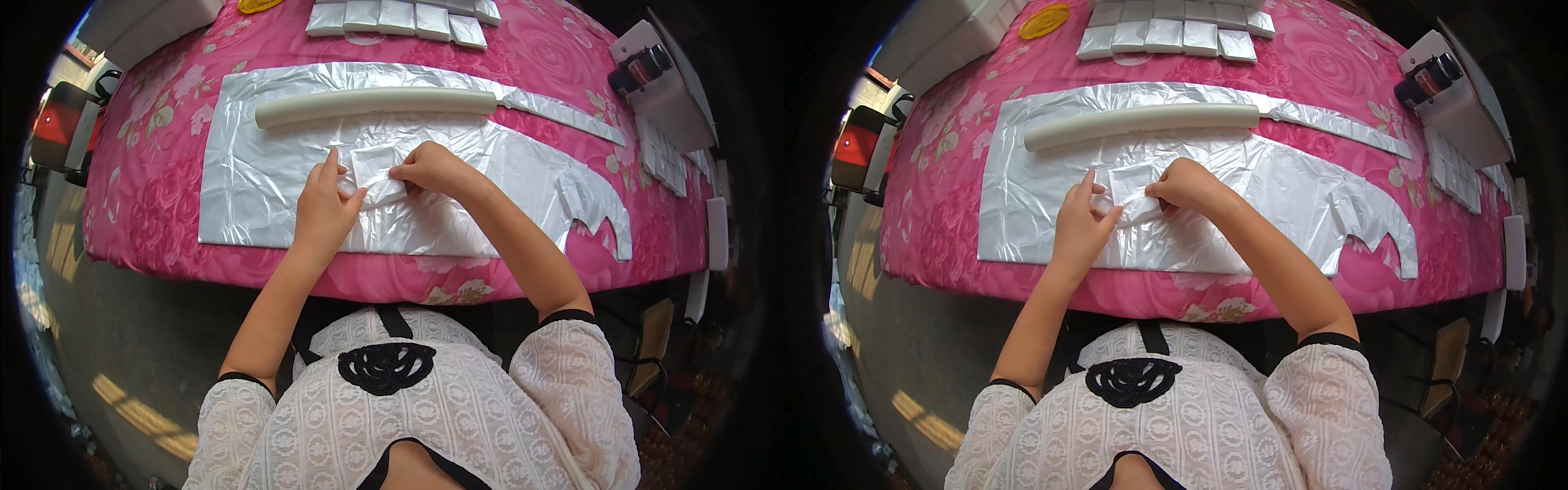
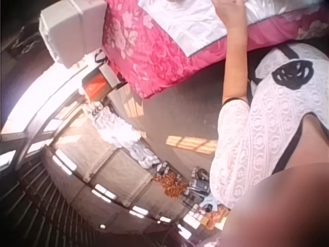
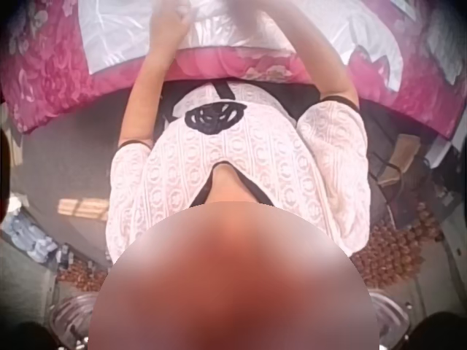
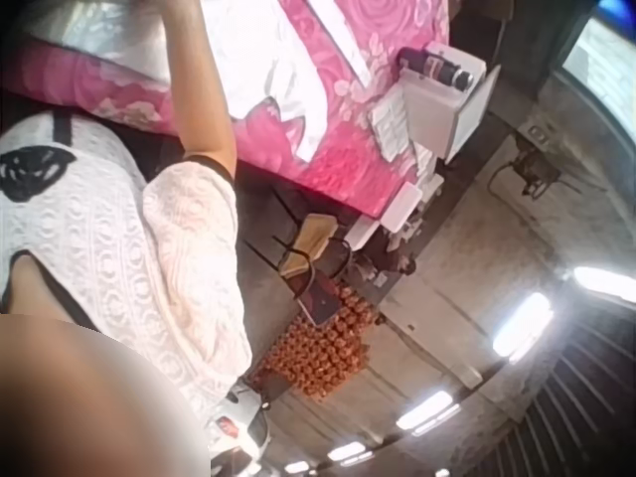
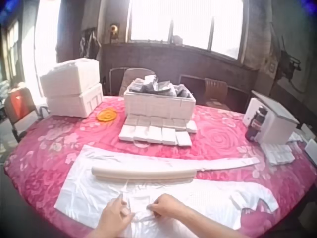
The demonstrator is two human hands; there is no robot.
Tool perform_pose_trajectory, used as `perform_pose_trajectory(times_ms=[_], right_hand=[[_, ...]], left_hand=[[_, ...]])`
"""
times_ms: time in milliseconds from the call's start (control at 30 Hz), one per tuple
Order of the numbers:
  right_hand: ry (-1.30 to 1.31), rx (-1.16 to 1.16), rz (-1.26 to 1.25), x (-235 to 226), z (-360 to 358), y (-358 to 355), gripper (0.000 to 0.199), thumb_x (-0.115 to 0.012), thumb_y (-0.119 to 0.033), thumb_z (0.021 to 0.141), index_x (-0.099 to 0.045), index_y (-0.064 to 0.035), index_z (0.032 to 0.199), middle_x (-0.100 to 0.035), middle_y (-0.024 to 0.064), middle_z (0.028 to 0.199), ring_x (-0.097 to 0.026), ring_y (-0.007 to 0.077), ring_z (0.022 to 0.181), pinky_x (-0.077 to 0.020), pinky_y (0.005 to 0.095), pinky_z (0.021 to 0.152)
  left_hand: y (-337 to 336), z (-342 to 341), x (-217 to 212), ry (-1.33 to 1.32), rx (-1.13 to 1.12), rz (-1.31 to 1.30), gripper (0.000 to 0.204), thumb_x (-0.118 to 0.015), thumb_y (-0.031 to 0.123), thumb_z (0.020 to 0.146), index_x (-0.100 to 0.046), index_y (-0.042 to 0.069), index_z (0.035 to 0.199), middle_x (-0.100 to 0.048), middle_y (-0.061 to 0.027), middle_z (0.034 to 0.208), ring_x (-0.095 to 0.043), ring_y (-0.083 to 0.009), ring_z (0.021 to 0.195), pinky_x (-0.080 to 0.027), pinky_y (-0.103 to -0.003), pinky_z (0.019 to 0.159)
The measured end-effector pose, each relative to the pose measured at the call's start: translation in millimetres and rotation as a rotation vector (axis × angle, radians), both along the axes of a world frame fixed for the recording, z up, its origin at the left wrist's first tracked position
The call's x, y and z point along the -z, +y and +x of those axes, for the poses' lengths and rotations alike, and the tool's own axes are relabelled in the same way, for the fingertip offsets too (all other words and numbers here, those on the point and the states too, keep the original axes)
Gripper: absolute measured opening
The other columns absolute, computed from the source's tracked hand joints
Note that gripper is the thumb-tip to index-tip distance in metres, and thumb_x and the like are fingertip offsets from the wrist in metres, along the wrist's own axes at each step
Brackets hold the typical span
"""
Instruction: The person wraps small rectangular items in clear plastic film on a pink floral tablecloth. They unroll the film, place an item on it, fold the film over the item, and roll it into a tight cylinder. The wrapped items are then placed in a stack on the table.
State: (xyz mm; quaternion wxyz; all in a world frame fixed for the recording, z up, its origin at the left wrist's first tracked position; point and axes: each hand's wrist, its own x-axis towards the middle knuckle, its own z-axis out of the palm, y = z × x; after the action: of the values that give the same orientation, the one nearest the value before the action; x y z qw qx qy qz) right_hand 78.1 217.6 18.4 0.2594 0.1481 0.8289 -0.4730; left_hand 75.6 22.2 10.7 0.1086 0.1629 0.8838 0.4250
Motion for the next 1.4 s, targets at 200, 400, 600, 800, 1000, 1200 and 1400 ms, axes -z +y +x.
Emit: perform_pose_trajectory(times_ms=[200,400,600,800,1000,1200,1400], right_hand=[[-0.024,-0.04,0.023,2,-5,1,0.033,-0.064,-0.027,0.08,-0.064,0.0046,0.069,-0.061,0.0094,0.059,-0.06,0.0149,0.052,-0.0472,0.0264,0.052],[0.049,0.014,-0.01,7,1,2,0.03,-0.061,-0.026,0.075,-0.065,0.0015,0.063,-0.063,0.0094,0.057,-0.062,0.018,0.054,-0.049,0.0279,0.057],[0.217,-0.056,0.25,-3,20,-11,0.029,-0.069,-0.03,0.064,-0.063,-0.0017,0.064,-0.06,0.0098,0.056,-0.06,0.0191,0.052,-0.0464,0.0297,0.052],[0.325,-0.165,0.515,-6,34,-9,0.021,-0.069,-0.023,0.062,-0.063,-0.0056,0.072,-0.063,0.0089,0.066,-0.061,0.0254,0.066,-0.0472,0.0353,0.06],[0.855,-0.364,0.499,-3,25,-18,0.032,-0.06,-0.017,0.075,-0.055,-0.0003,0.103,-0.054,0.0147,0.115,-0.048,0.0315,0.109,-0.0382,0.0383,0.091],[0.872,-0.433,0.477,36,18,-65,0.061,-0.047,-0.039,0.086,-0.036,-0.0014,0.131,-0.029,0.0202,0.139,-0.023,0.0329,0.131,-0.0158,0.0435,0.107],[0.731,-0.461,0.113,34,81,-141,0.069,-0.04,-0.045,0.088,-0.022,0.0002,0.137,-0.019,0.0215,0.143,-0.012,0.0336,0.135,-0.0081,0.0437,0.109]], left_hand=[[17,8,19,0.628,0.349,-0.145,0.065,-0.065,0.019,0.074,-0.037,-0.005,0.127,-0.04,-0.022,0.128,-0.039,-0.0342,0.119,-0.033,-0.042,0.099],[32,2,27,0.409,0.356,-0.497,0.094,-0.056,0.052,0.075,-0.018,-0.009,0.135,-0.017,-0.0229,0.143,-0.012,-0.0316,0.135,-0.008,-0.043,0.109],[30,4,26,0.359,0.359,-0.485,0.102,-0.051,0.06,0.074,-0.012,-0.01,0.136,-0.012,-0.0226,0.144,-0.007,-0.0305,0.136,-0.005,-0.042,0.11],[26,5,24,0.348,0.354,-0.475,0.104,-0.052,0.061,0.074,-0.005,-0.007,0.137,-0.005,-0.0225,0.145,-0.001,-0.0303,0.137,0.0,-0.044,0.109],[-27,35,10,0.291,0.233,0.167,0.061,-0.058,0.022,0.083,-0.031,-0.003,0.131,-0.038,-0.024,0.131,-0.038,-0.0298,0.123,-0.03,-0.041,0.102],[-98,89,12,-0.988,-0.061,0.405,0.028,-0.049,0.015,0.091,-0.053,-0.005,0.109,-0.061,-0.0161,0.101,-0.062,-0.0192,0.087,-0.05,-0.028,0.075],[-112,114,26,-1.207,-0.448,0.765,0.023,-0.049,0.016,0.09,-0.057,-0.004,0.099,-0.062,-0.0144,0.097,-0.062,-0.0195,0.085,-0.052,-0.032,0.071]])
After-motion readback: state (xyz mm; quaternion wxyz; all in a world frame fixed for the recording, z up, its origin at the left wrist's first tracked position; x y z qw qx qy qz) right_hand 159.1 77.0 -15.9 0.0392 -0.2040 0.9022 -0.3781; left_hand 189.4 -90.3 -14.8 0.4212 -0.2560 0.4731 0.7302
